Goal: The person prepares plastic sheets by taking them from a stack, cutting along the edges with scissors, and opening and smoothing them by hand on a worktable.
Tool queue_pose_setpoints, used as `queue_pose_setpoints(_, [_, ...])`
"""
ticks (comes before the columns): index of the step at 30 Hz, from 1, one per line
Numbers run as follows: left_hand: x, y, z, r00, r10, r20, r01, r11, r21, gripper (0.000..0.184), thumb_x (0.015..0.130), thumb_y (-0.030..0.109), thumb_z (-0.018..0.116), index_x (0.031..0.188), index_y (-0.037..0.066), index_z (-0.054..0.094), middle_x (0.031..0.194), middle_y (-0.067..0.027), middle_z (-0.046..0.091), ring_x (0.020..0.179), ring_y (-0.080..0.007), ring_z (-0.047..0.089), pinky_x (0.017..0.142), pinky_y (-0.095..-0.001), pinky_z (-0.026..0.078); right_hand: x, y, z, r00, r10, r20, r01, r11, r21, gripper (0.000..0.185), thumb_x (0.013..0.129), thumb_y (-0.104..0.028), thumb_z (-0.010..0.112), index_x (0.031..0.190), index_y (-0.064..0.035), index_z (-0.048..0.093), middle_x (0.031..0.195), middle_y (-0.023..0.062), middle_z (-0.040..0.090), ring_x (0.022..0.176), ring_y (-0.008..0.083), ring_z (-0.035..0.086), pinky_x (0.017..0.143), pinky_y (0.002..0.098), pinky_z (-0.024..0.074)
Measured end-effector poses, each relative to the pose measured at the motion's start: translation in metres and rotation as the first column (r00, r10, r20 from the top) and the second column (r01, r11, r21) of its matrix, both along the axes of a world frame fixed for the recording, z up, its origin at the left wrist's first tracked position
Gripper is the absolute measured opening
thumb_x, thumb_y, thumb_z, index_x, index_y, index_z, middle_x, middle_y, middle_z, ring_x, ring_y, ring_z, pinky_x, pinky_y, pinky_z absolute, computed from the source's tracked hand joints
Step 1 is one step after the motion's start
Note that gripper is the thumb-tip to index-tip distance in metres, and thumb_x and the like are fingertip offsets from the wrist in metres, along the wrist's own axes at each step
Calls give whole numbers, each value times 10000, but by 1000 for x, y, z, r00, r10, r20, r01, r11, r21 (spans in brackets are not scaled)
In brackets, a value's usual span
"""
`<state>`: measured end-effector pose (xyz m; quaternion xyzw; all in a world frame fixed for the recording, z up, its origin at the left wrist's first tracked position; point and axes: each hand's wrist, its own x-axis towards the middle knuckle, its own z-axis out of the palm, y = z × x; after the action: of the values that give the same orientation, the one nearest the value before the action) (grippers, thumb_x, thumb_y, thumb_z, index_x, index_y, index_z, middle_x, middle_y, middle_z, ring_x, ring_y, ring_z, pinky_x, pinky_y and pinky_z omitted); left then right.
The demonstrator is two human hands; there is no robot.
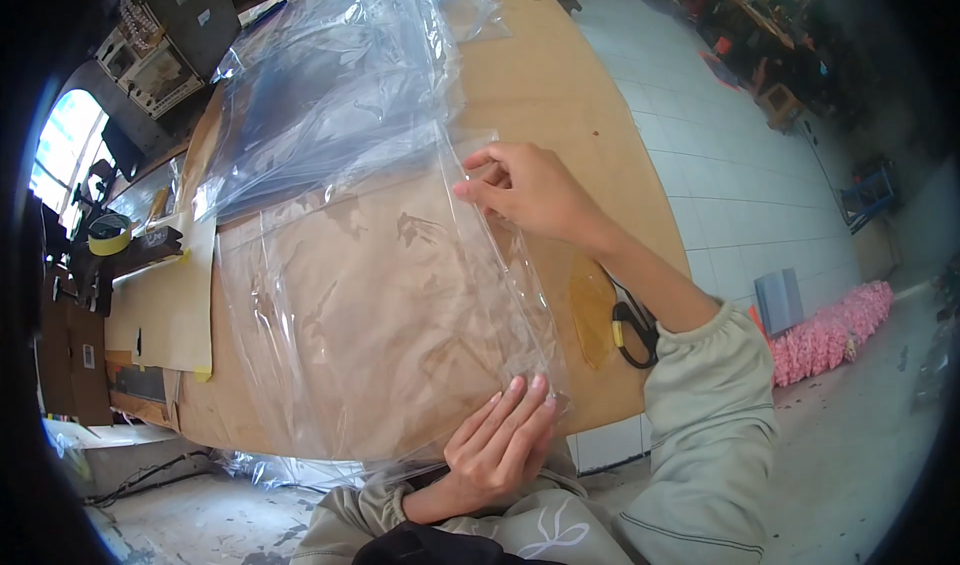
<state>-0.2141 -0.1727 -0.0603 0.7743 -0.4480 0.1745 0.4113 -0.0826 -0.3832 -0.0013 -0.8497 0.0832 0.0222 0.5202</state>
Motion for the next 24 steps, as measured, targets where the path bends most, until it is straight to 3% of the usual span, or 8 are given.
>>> queue_pose_setpoints(4, [4,33,36,854,-288,-434,317,948,-6,442,757,66,719,1164,-19,570,1307,-197,512,1207,-325,519,953,-399,465,10,9,-9,995,50,91,-55,997,57,163,864,-167,639,915,-20,590,827,33,605,804,128,609,726,265,497])
queue_pose_setpoints(8, [26,92,71,826,-426,-368,489,867,94,629,699,41,771,1256,-34,488,1329,-241,458,1251,-383,454,1015,-420,425,4,18,6,936,138,325,-149,989,10,108,869,-89,586,824,-34,504,849,22,558,930,145,609,764,279,497])
queue_pose_setpoints(10, [44,115,99,875,-330,-354,424,875,232,686,664,34,788,1270,-32,475,1330,-249,455,1255,-388,448,1029,-421,413,-4,24,22,920,144,366,-212,965,155,81,870,-57,556,839,-37,484,866,26,549,1021,163,594,799,288,499])
queue_pose_setpoints(12, [68,122,120,978,-173,-118,206,902,380,704,654,92,780,1274,-55,479,1333,-268,448,1240,-376,462,992,-396,433,-14,29,38,891,165,424,-272,940,205,75,872,-36,537,850,-35,466,896,37,559,1089,181,581,825,294,503])
queue_pose_setpoints(16, [142,96,171,923,33,384,-144,954,264,751,664,119,772,1329,3,441,1363,-211,452,1255,-356,451,1016,-395,401,-41,49,71,816,241,525,-372,915,158,76,880,-25,526,863,-23,452,1024,85,603,1115,213,589,841,297,519])
queue_pose_setpoints(20, [197,64,204,888,-458,50,438,873,214,550,818,295,682,1240,-13,512,1244,-174,570,1194,-274,529,929,-343,443,-70,73,90,766,258,588,-454,866,211,50,885,-13,511,891,-16,461,1133,162,614,1058,217,623,838,301,532])
queue_pose_setpoints(23, [208,56,215,771,-334,-541,551,776,306,356,872,245,633,1083,-40,602,1022,-139,670,1017,-212,636,870,-303,469,-70,66,101,635,236,735,-326,945,-21,70,865,4,544,905,-20,493,987,143,654,914,225,675,755,309,540])
queue_pose_setpoints(24, [209,51,219,814,-358,-458,523,795,308,309,885,218,612,1048,-45,615,963,-130,677,955,-200,651,854,-294,477,-67,60,107,546,284,788,-204,958,-204,74,857,-2,558,905,-23,506,947,138,652,873,241,671,724,323,532])
